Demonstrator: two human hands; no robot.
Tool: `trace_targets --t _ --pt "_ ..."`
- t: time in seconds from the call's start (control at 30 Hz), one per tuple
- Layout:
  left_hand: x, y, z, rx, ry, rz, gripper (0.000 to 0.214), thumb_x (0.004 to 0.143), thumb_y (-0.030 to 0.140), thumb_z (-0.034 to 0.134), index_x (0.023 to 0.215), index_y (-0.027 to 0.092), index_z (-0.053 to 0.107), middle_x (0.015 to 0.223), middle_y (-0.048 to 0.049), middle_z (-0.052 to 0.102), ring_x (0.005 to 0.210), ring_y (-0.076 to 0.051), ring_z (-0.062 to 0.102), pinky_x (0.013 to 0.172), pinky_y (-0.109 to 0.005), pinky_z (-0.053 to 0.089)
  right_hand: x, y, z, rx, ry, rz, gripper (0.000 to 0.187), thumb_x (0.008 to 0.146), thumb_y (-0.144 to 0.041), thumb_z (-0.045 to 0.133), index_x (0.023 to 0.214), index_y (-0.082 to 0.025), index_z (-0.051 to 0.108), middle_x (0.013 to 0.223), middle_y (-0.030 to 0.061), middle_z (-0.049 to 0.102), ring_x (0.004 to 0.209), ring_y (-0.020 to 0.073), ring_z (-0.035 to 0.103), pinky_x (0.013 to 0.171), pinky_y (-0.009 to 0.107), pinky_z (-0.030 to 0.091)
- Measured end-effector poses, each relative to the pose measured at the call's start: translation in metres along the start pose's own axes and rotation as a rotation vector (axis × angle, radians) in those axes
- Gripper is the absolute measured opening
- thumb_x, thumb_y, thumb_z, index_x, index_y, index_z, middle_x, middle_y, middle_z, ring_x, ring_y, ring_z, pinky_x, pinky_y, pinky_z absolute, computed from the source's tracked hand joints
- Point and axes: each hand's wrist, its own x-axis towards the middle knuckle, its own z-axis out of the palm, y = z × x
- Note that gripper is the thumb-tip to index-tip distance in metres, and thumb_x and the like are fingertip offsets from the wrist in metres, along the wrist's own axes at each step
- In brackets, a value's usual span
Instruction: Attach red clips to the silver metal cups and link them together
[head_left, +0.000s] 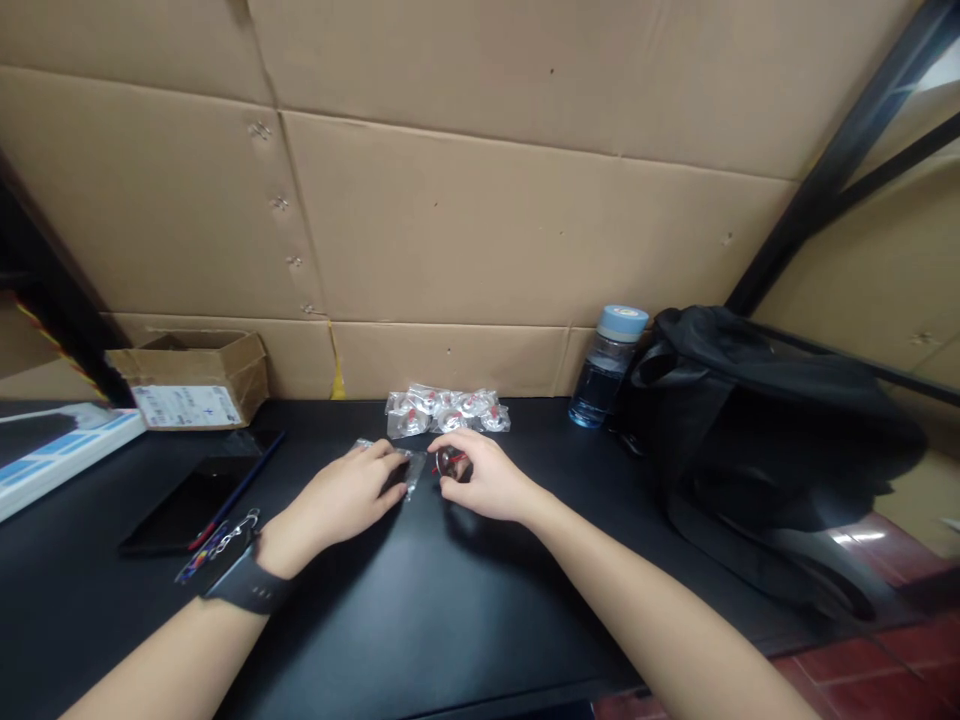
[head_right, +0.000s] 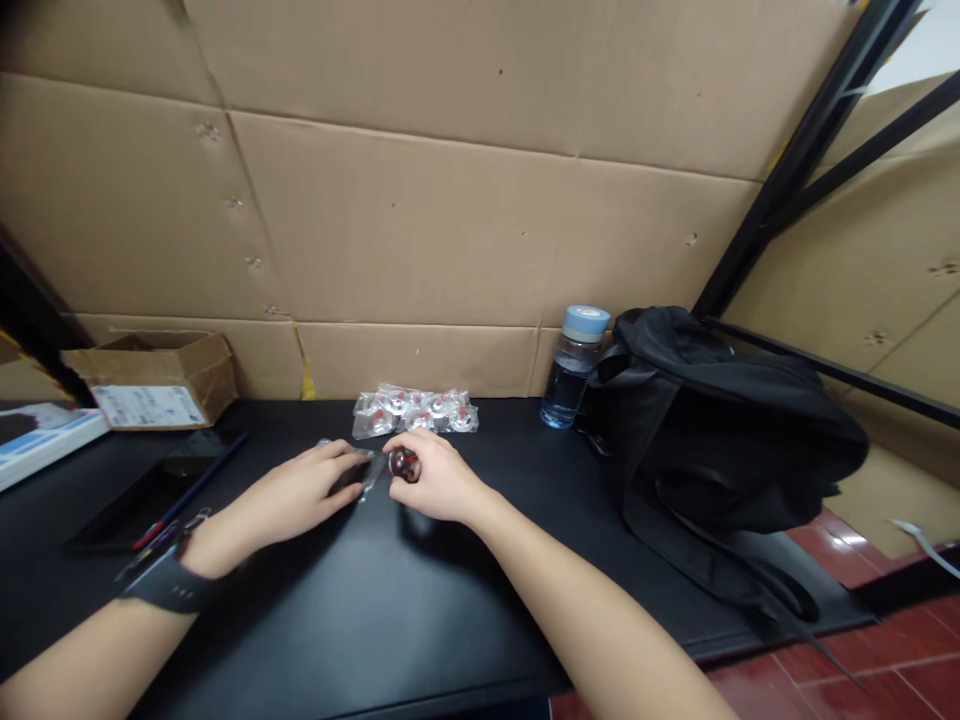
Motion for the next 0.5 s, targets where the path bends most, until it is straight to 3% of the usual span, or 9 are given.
trace_targets --t 0.1,0.23,0.33,0.5 --pt "-0.004 0.013 0.003 -0.115 0.003 0.16 0.042 0.096 0.04 0.056 0.135 0.025 0.064 0.13 -0.0117 0.064 0.119 -0.03 0.06 0.107 -0.042 0.046 -0.001 -0.001 -0.002 -0.185 0.096 0.032 0.041 0.076 -0.016 0.066 0.115 -0.028 0.066 0.119 0.004 0.065 0.091 0.019 0.065 0.079 0.031 0.051" --pt "-0.008 0.026 0.005 -0.166 -0.023 0.313 0.044 0.096 0.032 0.058 0.141 0.035 0.059 0.146 -0.0071 0.056 0.13 -0.03 0.054 0.111 -0.045 0.044 -0.002 -0.001 -0.005 -0.328 0.033 0.137 0.037 0.074 -0.024 0.071 0.11 -0.031 0.068 0.114 0.0011 0.071 0.097 0.0243 0.067 0.077 0.032 0.049" --pt "-0.009 0.029 0.005 -0.126 -0.028 0.351 0.044 0.098 0.03 0.057 0.14 0.04 0.058 0.151 -0.0042 0.052 0.134 -0.031 0.052 0.111 -0.048 0.044 -0.003 0.0 -0.006 -0.393 -0.013 0.197 0.039 0.075 -0.028 0.069 0.114 -0.033 0.067 0.117 0.0 0.072 0.101 0.0257 0.068 0.076 0.032 0.048" --pt "-0.007 0.031 0.003 -0.078 -0.043 0.329 0.04 0.098 0.03 0.057 0.137 0.036 0.06 0.148 -0.0048 0.055 0.132 -0.03 0.055 0.111 -0.049 0.045 -0.002 0.0 -0.008 -0.474 -0.084 0.253 0.044 0.077 -0.032 0.067 0.121 -0.032 0.064 0.116 0.0004 0.074 0.101 0.0252 0.069 0.073 0.03 0.045"
